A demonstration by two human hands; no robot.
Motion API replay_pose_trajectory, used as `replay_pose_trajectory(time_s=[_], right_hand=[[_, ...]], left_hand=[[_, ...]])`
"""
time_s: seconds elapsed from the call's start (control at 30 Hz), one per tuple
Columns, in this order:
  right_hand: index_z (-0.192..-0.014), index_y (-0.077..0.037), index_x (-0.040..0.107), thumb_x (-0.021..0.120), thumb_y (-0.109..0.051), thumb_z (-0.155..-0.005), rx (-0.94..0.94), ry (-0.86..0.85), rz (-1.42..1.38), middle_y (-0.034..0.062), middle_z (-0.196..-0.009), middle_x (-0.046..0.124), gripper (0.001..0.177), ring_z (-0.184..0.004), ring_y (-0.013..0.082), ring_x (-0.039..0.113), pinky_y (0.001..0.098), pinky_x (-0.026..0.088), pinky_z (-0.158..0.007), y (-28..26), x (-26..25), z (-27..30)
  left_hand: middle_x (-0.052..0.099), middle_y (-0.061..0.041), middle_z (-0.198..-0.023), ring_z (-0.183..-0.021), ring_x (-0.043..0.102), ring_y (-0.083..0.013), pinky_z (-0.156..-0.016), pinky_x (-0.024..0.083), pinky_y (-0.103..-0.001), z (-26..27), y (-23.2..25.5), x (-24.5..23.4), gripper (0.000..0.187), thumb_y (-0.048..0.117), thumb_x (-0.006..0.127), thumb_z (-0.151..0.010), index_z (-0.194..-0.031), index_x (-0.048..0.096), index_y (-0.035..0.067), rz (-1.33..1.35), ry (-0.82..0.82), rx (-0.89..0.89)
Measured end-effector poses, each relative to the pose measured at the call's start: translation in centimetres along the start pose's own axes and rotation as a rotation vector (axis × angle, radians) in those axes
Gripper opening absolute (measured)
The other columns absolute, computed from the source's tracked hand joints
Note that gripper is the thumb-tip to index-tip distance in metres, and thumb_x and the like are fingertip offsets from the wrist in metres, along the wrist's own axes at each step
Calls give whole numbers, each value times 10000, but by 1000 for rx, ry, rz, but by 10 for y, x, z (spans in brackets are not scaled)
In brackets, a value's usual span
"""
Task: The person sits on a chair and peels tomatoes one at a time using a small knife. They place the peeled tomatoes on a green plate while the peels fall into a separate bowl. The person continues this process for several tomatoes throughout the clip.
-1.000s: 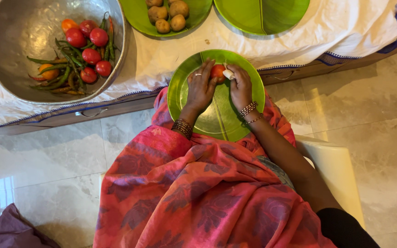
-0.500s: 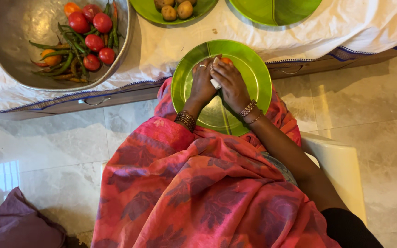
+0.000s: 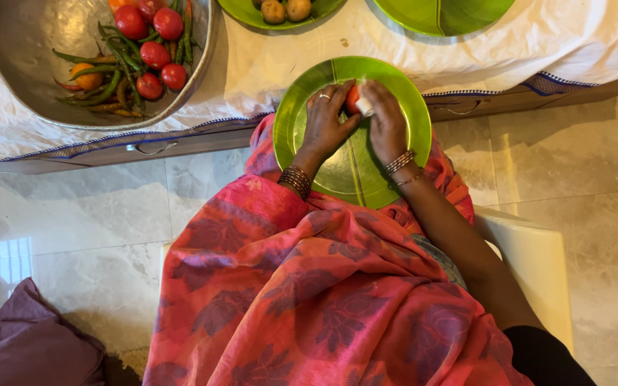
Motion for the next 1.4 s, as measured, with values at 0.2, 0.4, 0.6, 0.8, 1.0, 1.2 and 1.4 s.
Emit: replay_pose_trajectory(time_s=[0.2,0.4,0.6,0.8,1.0,1.2,1.4], right_hand=[[-1336,-61,635,609,123,-916,-266,-161,93,144,-1420,610,460,-1377,332,548,492,405,-1185,-20,2,0],[-1355,-67,645,558,208,-880,-13,16,39,148,-1406,641,555,-1373,331,577,434,465,-1190,7,3,1],[-1370,-40,614,518,212,-872,183,40,-103,162,-1398,647,566,-1342,334,618,419,493,-1155,18,1,2],[-1345,-36,636,574,149,-909,-193,-87,125,175,-1398,621,478,-1358,359,563,484,420,-1182,-10,4,0],[-1349,-66,638,560,178,-895,-117,-29,-17,153,-1405,623,521,-1364,351,569,447,440,-1194,-3,4,0],[-1282,-78,684,591,171,-871,174,109,40,117,-1293,709,490,-1244,309,639,413,507,-1094,30,-1,5],[-1374,-48,599,567,100,-871,344,76,-207,170,-1332,642,525,-1237,306,647,387,522,-1059,32,3,6]], left_hand=[[609,-121,-1354,-1304,553,-327,-1150,357,-459,5,-11,8,571,234,721,-918,-1462,568,153,5,11,-5],[625,-126,-1244,-1218,562,-324,-1113,346,-475,-1,1,-2,702,290,791,-807,-1436,540,104,8,-33,-20],[635,-125,-1288,-1249,555,-333,-1117,333,-478,-2,4,-4,746,357,851,-789,-1406,520,98,57,-5,-31],[638,-132,-1301,-1284,557,-340,-1133,341,-471,3,-12,11,611,169,762,-834,-1408,559,112,40,20,-27],[639,-96,-1259,-1235,578,-304,-1107,364,-450,2,-11,10,620,160,771,-804,-1397,593,134,-10,34,16],[616,-58,-1156,-1141,599,-257,-1065,373,-444,-2,10,-8,703,314,861,-771,-1420,607,223,12,-39,5],[607,-103,-1185,-1167,572,-297,-1070,339,-478,-1,11,-10,683,399,834,-808,-1412,586,199,-6,6,65]])
Point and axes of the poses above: each hand's wrist, its own z-axis away from the middle knuckle, its own x-axis out of the palm, y = z × x, the point moved 1 cm from there along -z, towards the middle knuckle
